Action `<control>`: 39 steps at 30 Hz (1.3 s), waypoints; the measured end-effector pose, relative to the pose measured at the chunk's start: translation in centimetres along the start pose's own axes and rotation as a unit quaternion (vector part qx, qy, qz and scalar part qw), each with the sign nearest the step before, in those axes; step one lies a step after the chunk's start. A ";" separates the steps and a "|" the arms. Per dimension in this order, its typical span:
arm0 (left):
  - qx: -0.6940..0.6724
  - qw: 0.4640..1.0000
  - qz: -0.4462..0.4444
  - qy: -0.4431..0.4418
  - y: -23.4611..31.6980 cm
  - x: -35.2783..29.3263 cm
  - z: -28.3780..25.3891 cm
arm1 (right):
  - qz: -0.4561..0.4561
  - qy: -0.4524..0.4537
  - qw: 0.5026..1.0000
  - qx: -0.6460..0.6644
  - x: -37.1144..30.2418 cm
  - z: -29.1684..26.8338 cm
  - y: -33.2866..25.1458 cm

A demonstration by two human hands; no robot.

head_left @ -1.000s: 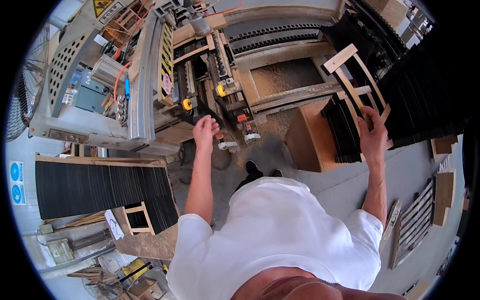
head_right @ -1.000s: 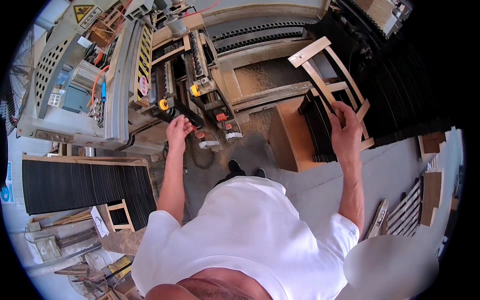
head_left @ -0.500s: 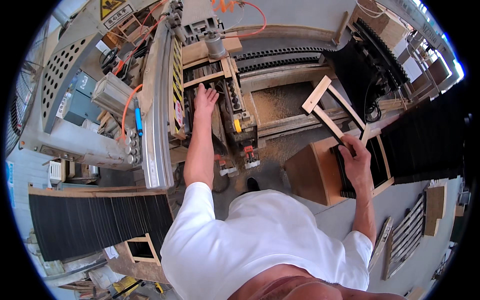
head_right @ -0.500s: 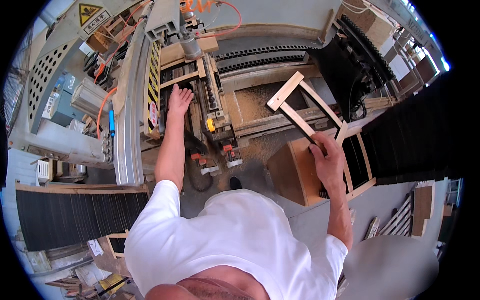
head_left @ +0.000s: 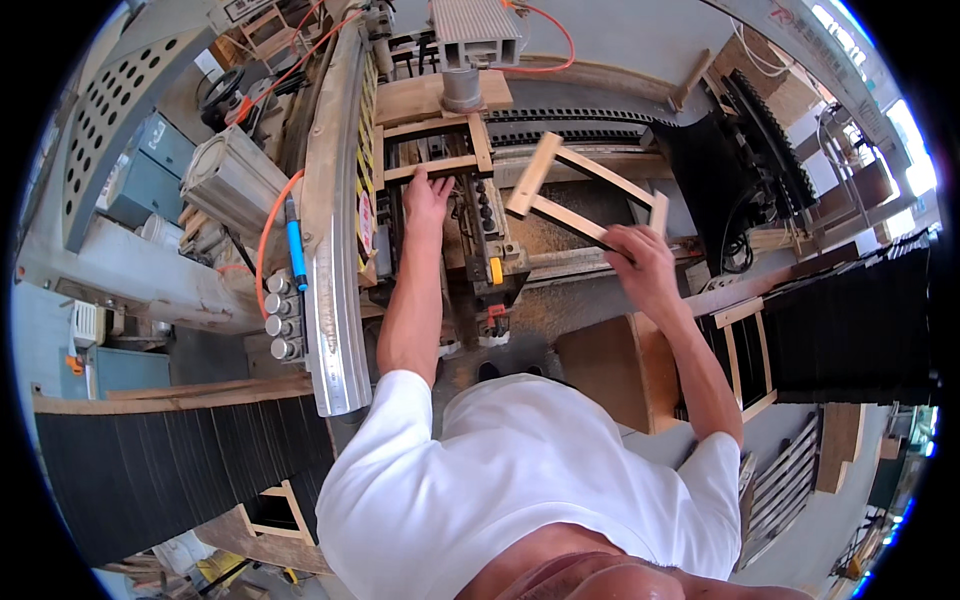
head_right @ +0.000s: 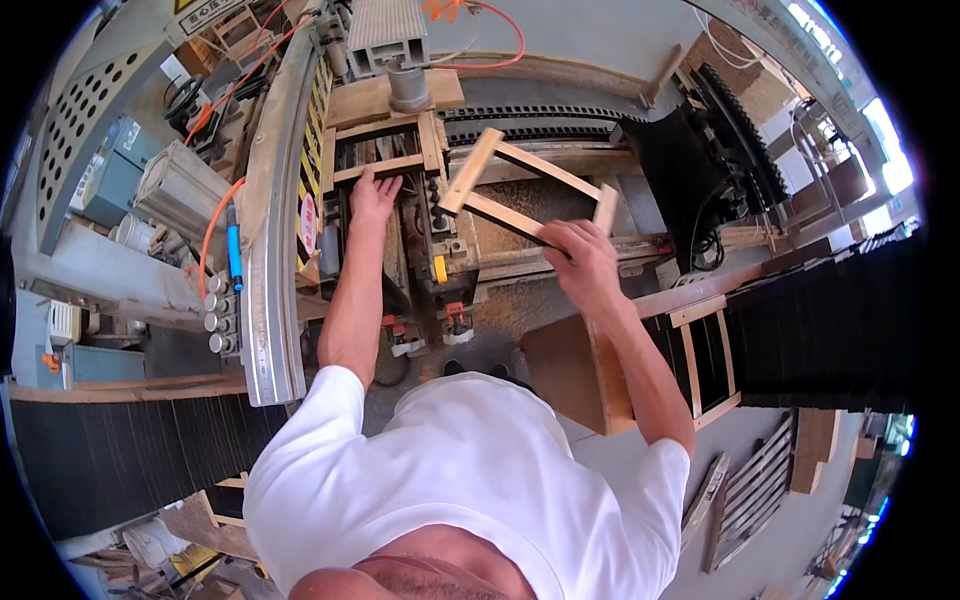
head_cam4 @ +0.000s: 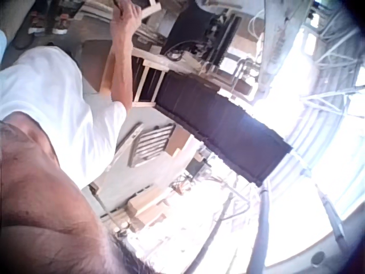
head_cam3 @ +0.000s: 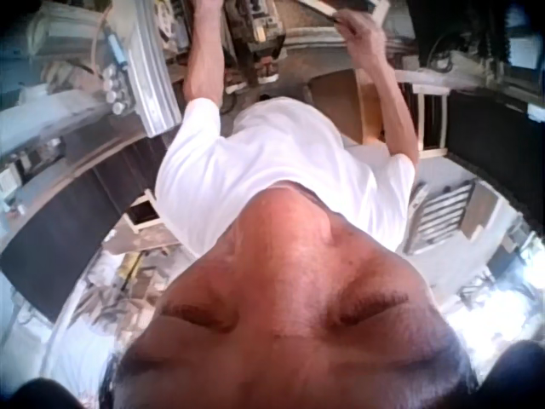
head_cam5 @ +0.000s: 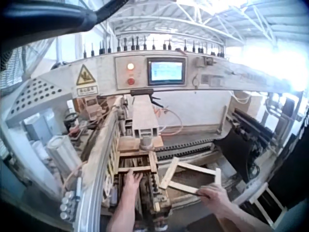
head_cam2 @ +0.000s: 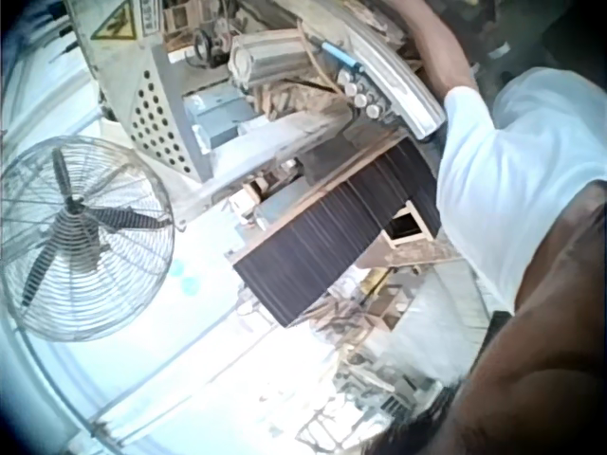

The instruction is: The person repeatedly feeds small wooden frames into a woodworking machine, likely a shaper or router, to process the edges. They handle each frame individually, guiding it through the machine and then placing it aside.

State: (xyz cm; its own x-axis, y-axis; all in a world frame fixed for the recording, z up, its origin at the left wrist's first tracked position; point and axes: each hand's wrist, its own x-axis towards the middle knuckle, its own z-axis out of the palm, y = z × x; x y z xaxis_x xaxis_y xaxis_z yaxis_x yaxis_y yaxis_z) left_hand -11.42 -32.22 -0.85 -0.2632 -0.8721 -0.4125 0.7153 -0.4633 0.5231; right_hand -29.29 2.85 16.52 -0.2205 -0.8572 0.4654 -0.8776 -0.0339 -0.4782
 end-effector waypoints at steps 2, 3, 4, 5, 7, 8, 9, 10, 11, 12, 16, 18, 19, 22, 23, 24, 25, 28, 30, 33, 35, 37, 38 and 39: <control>-0.001 1.000 0.010 0.005 -0.3 -1.7 -1.5 | -0.085 -0.012 0.996 -0.018 3.4 2.6 0.1; -0.002 1.000 0.001 -0.003 -0.7 -2.6 -2.5 | -0.113 -0.018 0.993 -0.012 4.9 4.3 0.5; -0.002 1.000 -0.009 -0.011 -1.3 -3.7 -3.4 | -0.140 -0.023 0.990 -0.008 6.3 6.2 0.9; -0.007 0.999 -0.010 -0.048 -1.7 -4.9 -4.1 | -0.155 -0.042 0.987 -0.005 7.6 8.0 1.3; -0.023 0.996 -0.015 -0.080 -2.1 -7.6 -4.5 | -0.182 -0.073 0.981 0.007 10.1 11.3 1.3; -0.005 0.996 -0.019 -0.092 -2.1 -8.6 -5.0 | -0.209 -0.082 0.974 0.029 11.3 13.4 1.5; -0.009 0.994 -0.015 -0.106 -2.0 -9.6 -5.1 | -0.227 -0.091 0.969 0.035 12.2 15.1 1.5; -0.013 0.993 -0.012 -0.121 -2.1 -10.3 -4.8 | -0.243 -0.100 0.964 0.040 12.7 16.5 1.7; -0.013 0.992 -0.004 -0.129 -1.9 -10.4 -5.0 | -0.246 -0.113 0.962 0.045 13.0 17.7 1.6; -0.012 0.990 0.003 -0.137 -1.8 -10.5 -5.2 | -0.247 -0.126 0.959 0.049 13.2 18.7 1.7; -0.036 0.990 0.024 -0.138 -2.1 -10.4 -5.6 | -0.268 -0.136 0.951 0.067 13.3 19.4 1.8; -0.040 0.991 0.030 -0.127 -2.6 -10.4 -5.4 | -0.263 -0.160 0.949 0.065 13.7 19.8 2.3; -0.044 0.992 0.037 -0.111 -2.8 -10.5 -5.3 | -0.259 -0.171 0.948 0.065 13.9 20.1 2.5; -0.017 0.997 0.049 -0.053 -3.8 -10.8 -5.1 | -0.284 -0.141 0.946 0.064 15.8 21.2 3.9; 0.001 0.998 0.058 -0.027 -3.9 -11.6 -5.3 | -0.301 -0.121 0.943 0.071 16.9 22.1 4.4; 0.006 0.998 0.059 -0.022 -4.0 -12.5 -5.1 | -0.284 -0.118 0.950 0.058 18.1 22.9 5.1; 0.010 0.998 0.060 -0.018 -4.1 -13.7 -5.1 | -0.267 -0.115 0.956 0.045 19.4 23.6 5.8; -0.006 0.997 0.073 -0.022 -4.5 -17.9 -7.0 | -0.221 -0.128 0.966 0.047 22.4 25.7 7.2; -0.023 0.997 0.077 -0.019 -4.8 -21.2 -8.1 | -0.222 -0.152 0.961 0.064 22.6 26.1 7.2; -0.033 0.997 0.071 -0.015 -5.5 -25.2 -9.8 | -0.196 -0.146 0.967 0.072 22.5 25.5 6.9; -0.026 0.997 0.072 -0.011 -5.9 -27.8 -10.1 | -0.176 -0.174 0.965 0.083 22.6 25.7 6.8; -0.025 0.997 0.072 -0.017 -6.1 -29.9 -10.7 | -0.181 -0.180 0.962 0.097 22.8 25.7 6.0; -0.028 0.997 0.071 -0.012 -6.3 -30.6 -11.1 | -0.176 -0.186 0.961 0.108 22.9 26.3 5.9; -0.031 0.997 0.068 -0.008 -6.4 -31.2 -11.5 | -0.170 -0.191 0.959 0.119 23.1 27.1 5.9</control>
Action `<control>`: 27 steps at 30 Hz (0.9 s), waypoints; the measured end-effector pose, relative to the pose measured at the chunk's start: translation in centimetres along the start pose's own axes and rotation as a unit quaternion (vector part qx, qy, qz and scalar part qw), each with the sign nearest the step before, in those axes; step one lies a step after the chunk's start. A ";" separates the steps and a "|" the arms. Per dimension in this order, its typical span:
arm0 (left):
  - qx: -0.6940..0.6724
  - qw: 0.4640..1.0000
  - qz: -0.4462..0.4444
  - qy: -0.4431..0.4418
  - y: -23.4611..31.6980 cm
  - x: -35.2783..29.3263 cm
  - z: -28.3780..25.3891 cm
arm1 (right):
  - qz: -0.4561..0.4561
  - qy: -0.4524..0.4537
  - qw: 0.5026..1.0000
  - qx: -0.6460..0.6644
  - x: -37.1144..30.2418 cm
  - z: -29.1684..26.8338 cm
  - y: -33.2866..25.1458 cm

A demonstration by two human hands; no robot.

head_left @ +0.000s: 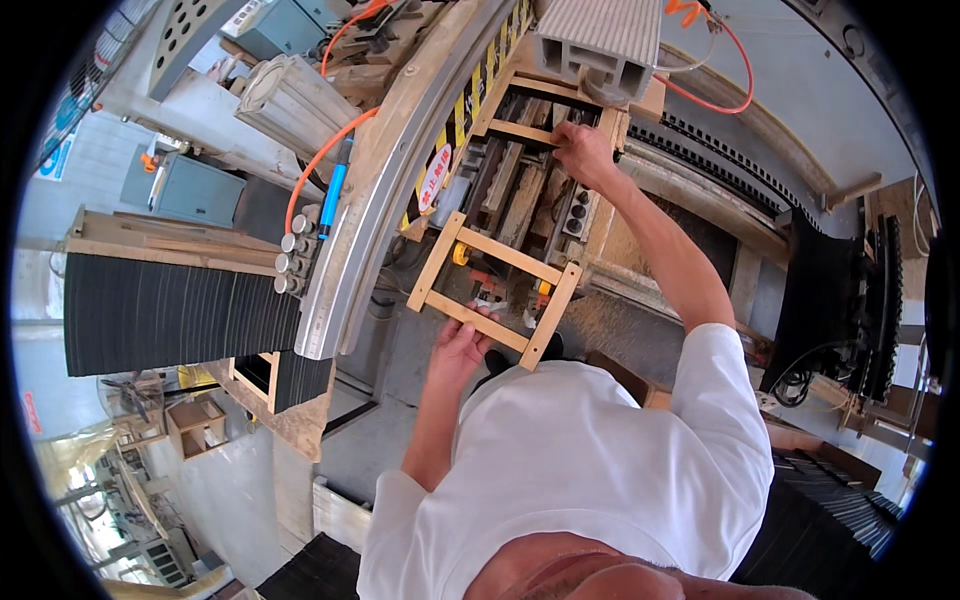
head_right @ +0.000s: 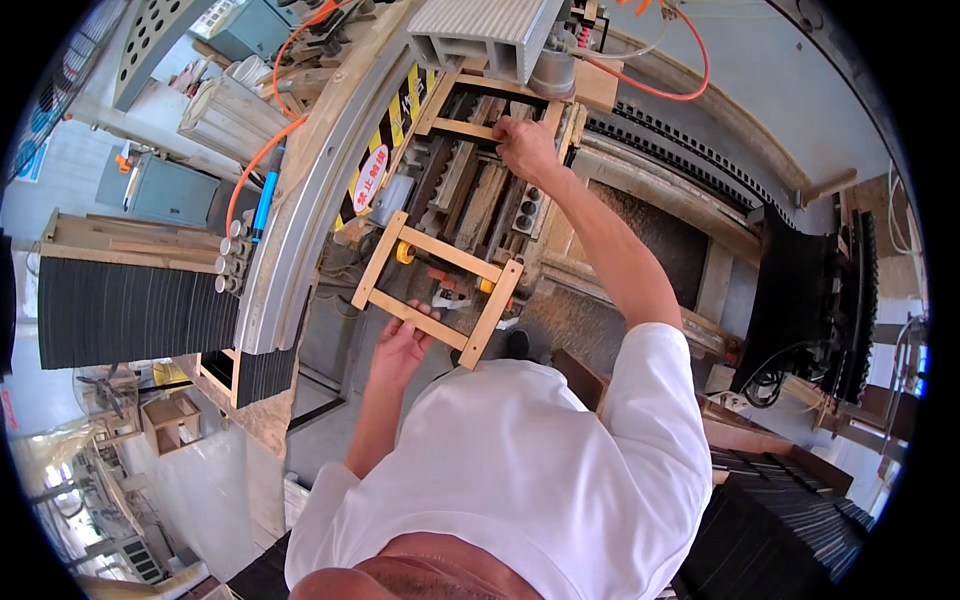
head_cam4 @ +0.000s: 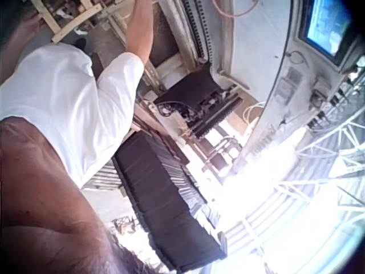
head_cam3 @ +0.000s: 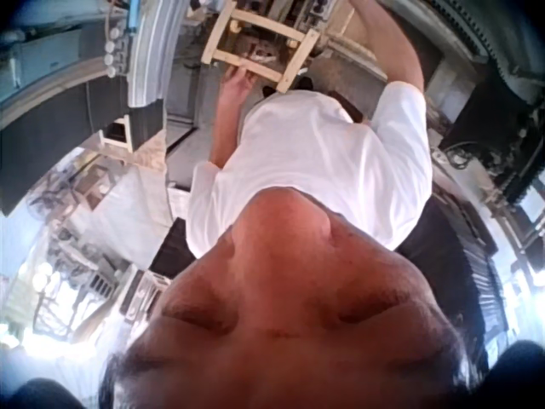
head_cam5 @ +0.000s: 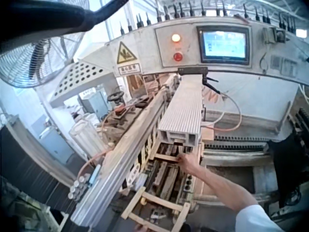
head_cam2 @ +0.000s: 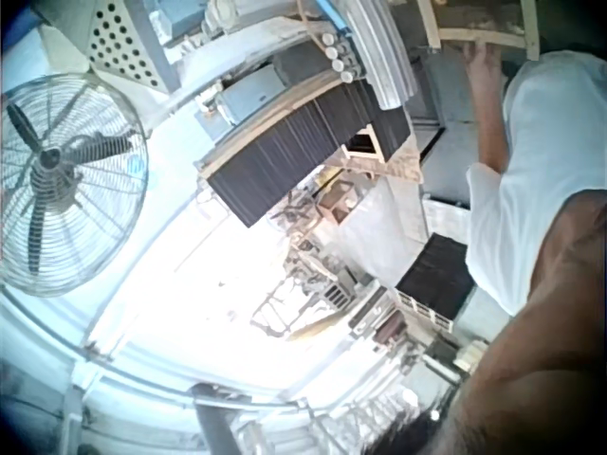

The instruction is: The person repeatedly feeds small wooden frames into a woodworking machine, likely a shaper or router, to process the edges. They handle each frame individually, guiding it through the machine and then placing it aside.

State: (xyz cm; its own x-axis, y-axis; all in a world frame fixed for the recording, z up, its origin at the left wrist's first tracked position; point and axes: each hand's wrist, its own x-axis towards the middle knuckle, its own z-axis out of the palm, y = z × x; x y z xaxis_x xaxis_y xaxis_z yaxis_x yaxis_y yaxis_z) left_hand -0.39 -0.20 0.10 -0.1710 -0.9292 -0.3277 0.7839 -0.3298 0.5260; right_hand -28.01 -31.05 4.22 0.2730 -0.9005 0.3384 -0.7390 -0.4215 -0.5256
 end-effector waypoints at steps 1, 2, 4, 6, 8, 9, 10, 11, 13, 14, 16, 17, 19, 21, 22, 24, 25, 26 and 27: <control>-0.002 1.000 -0.004 0.003 0.1 -0.4 -0.3 | 0.006 -0.002 1.000 0.012 0.4 0.4 0.3; 0.005 1.000 -0.006 0.014 0.2 -1.0 0.0 | -0.009 0.000 1.000 0.008 0.4 0.6 0.2; 0.005 1.000 -0.015 0.023 0.0 -1.6 -1.0 | -0.034 0.004 0.999 -0.001 0.4 0.7 0.2; 0.016 0.999 -0.028 0.026 0.2 -2.1 -1.5 | -0.029 -0.009 0.999 -0.029 0.6 1.2 0.6; 0.032 0.998 -0.038 0.027 0.4 -2.7 -1.7 | -0.033 -0.019 0.998 -0.055 0.6 1.6 0.8; 0.036 0.998 -0.038 0.024 0.5 -3.1 -1.9 | -0.028 -0.027 0.997 -0.070 0.8 1.7 0.6; 0.039 0.998 -0.038 0.021 0.6 -3.5 -2.1 | -0.022 -0.035 0.996 -0.085 1.1 1.8 0.4; 0.042 0.998 -0.041 0.018 0.8 -4.0 -2.4 | -0.014 -0.044 0.994 -0.101 1.0 2.0 0.6; 0.048 0.997 -0.051 0.017 1.1 -4.9 -3.3 | -0.051 -0.017 0.993 -0.104 0.6 2.1 1.3; 0.045 0.997 -0.054 0.019 1.1 -5.6 -3.8 | -0.060 -0.010 0.992 -0.106 0.5 2.1 1.1; 0.037 0.998 -0.057 0.017 1.3 -6.6 -4.8 | -0.070 -0.008 0.992 -0.103 0.5 2.0 0.9; 0.032 0.998 -0.058 0.014 1.4 -7.2 -5.3 | -0.074 -0.005 0.991 -0.114 0.5 2.1 1.3; 0.025 0.997 -0.067 0.023 1.2 -8.2 -6.1 | -0.083 -0.002 0.987 -0.139 0.3 2.2 2.1; 0.026 0.997 -0.062 0.048 1.7 -8.7 -6.3 | -0.037 -0.031 0.989 -0.142 0.5 2.1 0.8; 0.018 0.997 -0.055 0.053 1.8 -9.2 -6.7 | -0.047 -0.031 0.988 -0.141 0.0 2.4 1.0; 0.001 0.998 -0.035 0.059 1.7 -9.7 -7.4 | -0.049 -0.037 0.991 -0.115 0.4 1.8 1.1; -0.001 0.997 -0.026 0.066 1.6 -9.8 -7.7 | -0.047 -0.039 0.993 -0.101 0.4 1.5 1.1; -0.002 0.997 -0.016 0.072 1.8 -9.9 -7.8 | -0.046 -0.040 0.995 -0.086 0.3 1.3 1.4; -0.003 0.997 -0.002 0.082 1.7 -10.1 -7.9 | -0.048 -0.042 0.996 -0.068 0.4 1.3 1.5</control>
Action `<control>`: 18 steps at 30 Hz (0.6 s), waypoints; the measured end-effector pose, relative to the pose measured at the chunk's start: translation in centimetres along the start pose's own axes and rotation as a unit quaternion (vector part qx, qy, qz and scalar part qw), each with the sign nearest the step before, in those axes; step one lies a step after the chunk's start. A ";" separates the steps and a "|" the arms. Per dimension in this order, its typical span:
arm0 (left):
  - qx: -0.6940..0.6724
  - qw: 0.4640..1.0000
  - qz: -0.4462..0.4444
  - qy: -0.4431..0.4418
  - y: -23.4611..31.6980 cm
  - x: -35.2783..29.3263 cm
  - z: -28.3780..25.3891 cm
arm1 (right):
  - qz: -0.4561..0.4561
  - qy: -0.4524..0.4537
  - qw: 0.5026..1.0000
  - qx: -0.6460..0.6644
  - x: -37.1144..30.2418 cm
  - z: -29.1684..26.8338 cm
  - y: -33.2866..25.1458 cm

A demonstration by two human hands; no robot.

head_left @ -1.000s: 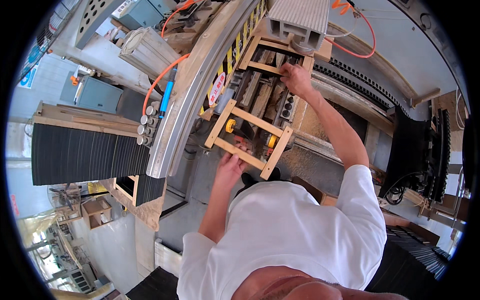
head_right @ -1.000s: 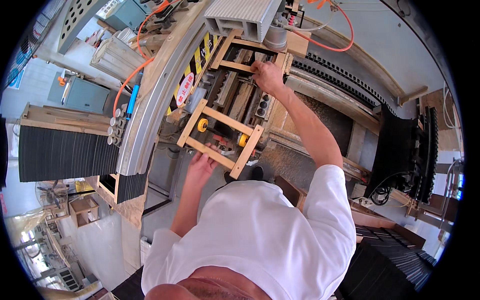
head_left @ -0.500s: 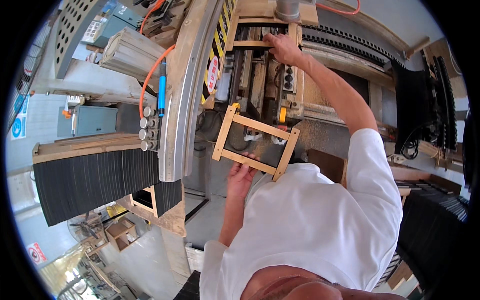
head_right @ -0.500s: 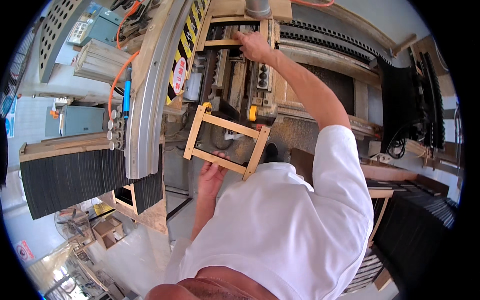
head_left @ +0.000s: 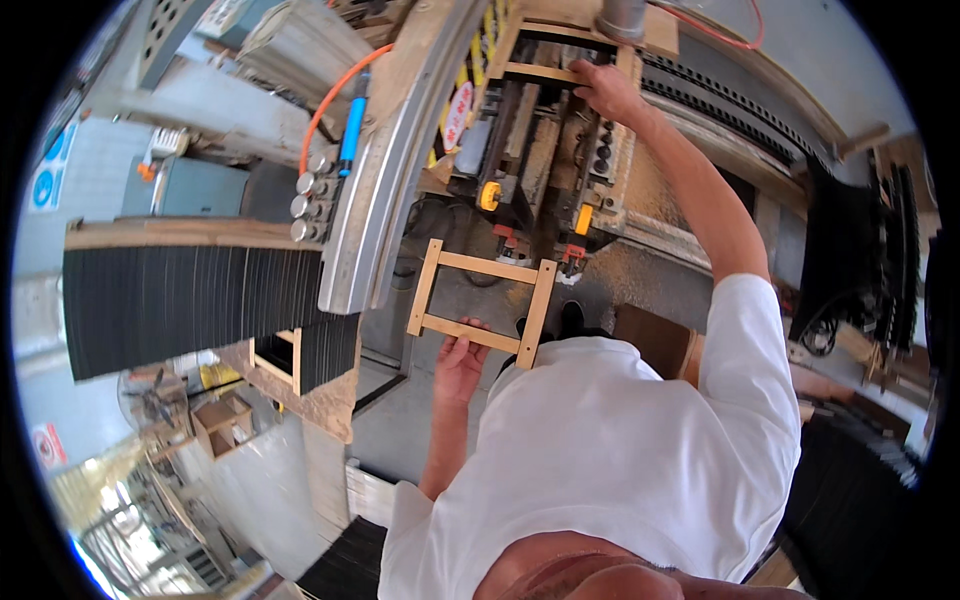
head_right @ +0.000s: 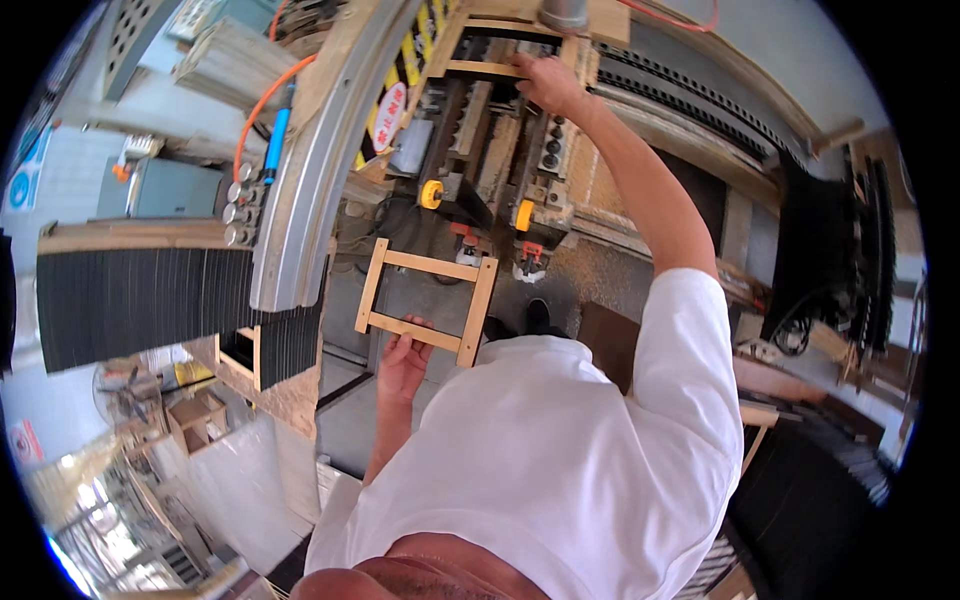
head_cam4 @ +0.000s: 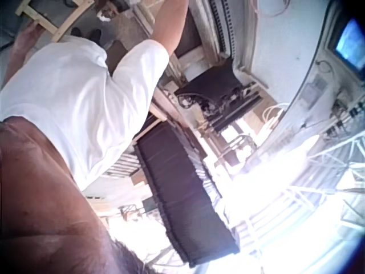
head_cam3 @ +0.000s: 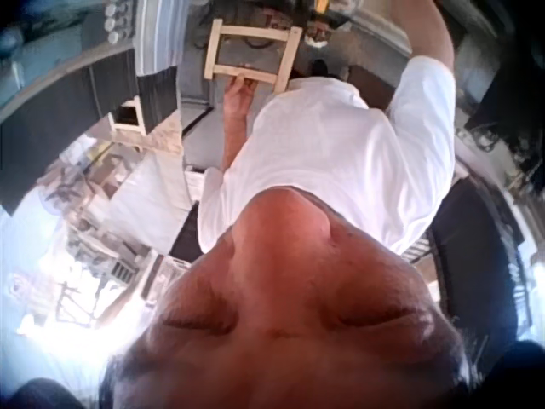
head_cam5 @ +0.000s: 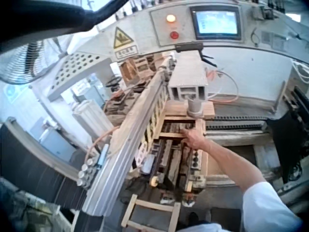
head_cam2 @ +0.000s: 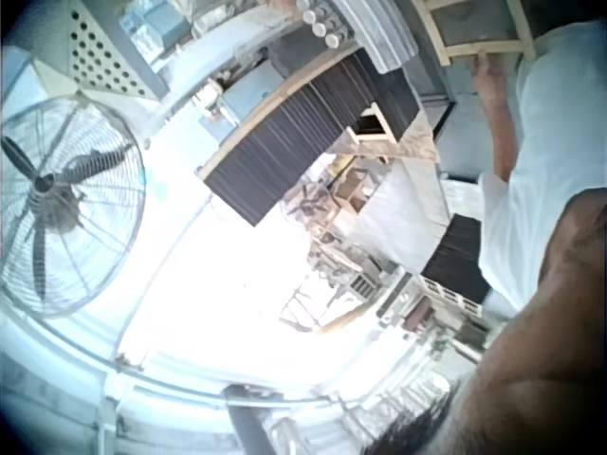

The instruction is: The person repeatedly feeds small wooden frames into a woodworking machine, likely a shaper or router, to process the edges. They handle each frame individually, guiding it through the machine and then placing it aside.

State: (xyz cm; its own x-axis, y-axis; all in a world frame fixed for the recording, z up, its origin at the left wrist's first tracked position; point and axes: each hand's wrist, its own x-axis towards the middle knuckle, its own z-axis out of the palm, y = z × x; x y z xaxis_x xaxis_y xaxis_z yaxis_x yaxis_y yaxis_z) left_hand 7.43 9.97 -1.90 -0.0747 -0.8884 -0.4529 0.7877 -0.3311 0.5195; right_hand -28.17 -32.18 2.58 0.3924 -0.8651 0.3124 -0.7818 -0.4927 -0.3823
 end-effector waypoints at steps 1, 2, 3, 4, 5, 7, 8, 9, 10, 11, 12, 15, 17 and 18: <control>-0.004 1.000 0.011 0.014 -0.3 0.1 0.0 | -0.003 -0.005 1.000 0.004 0.1 -0.2 0.2; -0.008 0.999 0.025 0.030 -0.5 0.2 -0.1 | -0.010 -0.010 1.000 0.011 0.2 -0.3 0.0; -0.012 0.998 0.038 0.046 -0.5 0.1 -0.4 | -0.022 0.005 0.999 0.025 0.2 0.0 0.1; -0.016 0.998 0.041 0.050 -0.6 -0.1 -0.8 | -0.037 0.020 0.998 0.039 0.3 0.1 0.1; -0.022 0.997 0.047 0.051 -0.7 0.0 -1.2 | -0.029 0.004 0.999 0.035 0.5 0.0 -0.1; -0.018 0.996 0.062 0.058 -0.7 0.4 -0.9 | -0.029 0.004 0.999 0.019 0.6 -0.1 0.0; -0.008 0.996 0.066 0.066 -0.6 0.4 -0.6 | -0.032 0.019 0.999 0.009 0.5 0.0 0.5; 0.000 0.994 0.071 0.081 -0.6 0.2 -0.4 | -0.032 0.017 0.999 0.021 0.4 0.0 0.5; 0.004 0.993 0.075 0.090 -0.8 0.2 -0.5 | -0.030 0.015 0.999 0.032 0.4 -0.2 0.3; 0.008 0.992 0.077 0.100 -0.9 0.4 -0.8 | -0.027 0.009 0.999 0.027 0.3 -0.4 0.1; 0.011 0.991 0.077 0.108 -0.9 0.6 -1.2 | -0.023 0.003 1.000 0.020 0.4 -0.6 -0.2; 0.027 0.988 0.090 0.126 -1.0 0.7 -2.1 | -0.030 0.004 0.998 0.051 0.2 -0.7 -0.5; 0.036 0.984 0.108 0.140 -0.9 0.6 -2.8 | -0.022 -0.006 0.998 0.055 0.4 -0.6 -0.4; 0.044 0.980 0.116 0.156 -0.4 0.2 -2.7 | -0.024 -0.008 0.998 0.065 0.4 -0.4 -0.1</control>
State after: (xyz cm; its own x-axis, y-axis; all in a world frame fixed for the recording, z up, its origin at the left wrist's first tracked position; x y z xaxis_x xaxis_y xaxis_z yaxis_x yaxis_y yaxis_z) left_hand 8.73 10.79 -4.21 0.3019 -0.8066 -0.5081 0.7044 -0.1704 0.6890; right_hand -28.10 -32.44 3.15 0.4369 -0.8411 0.3189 -0.6923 -0.5408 -0.4778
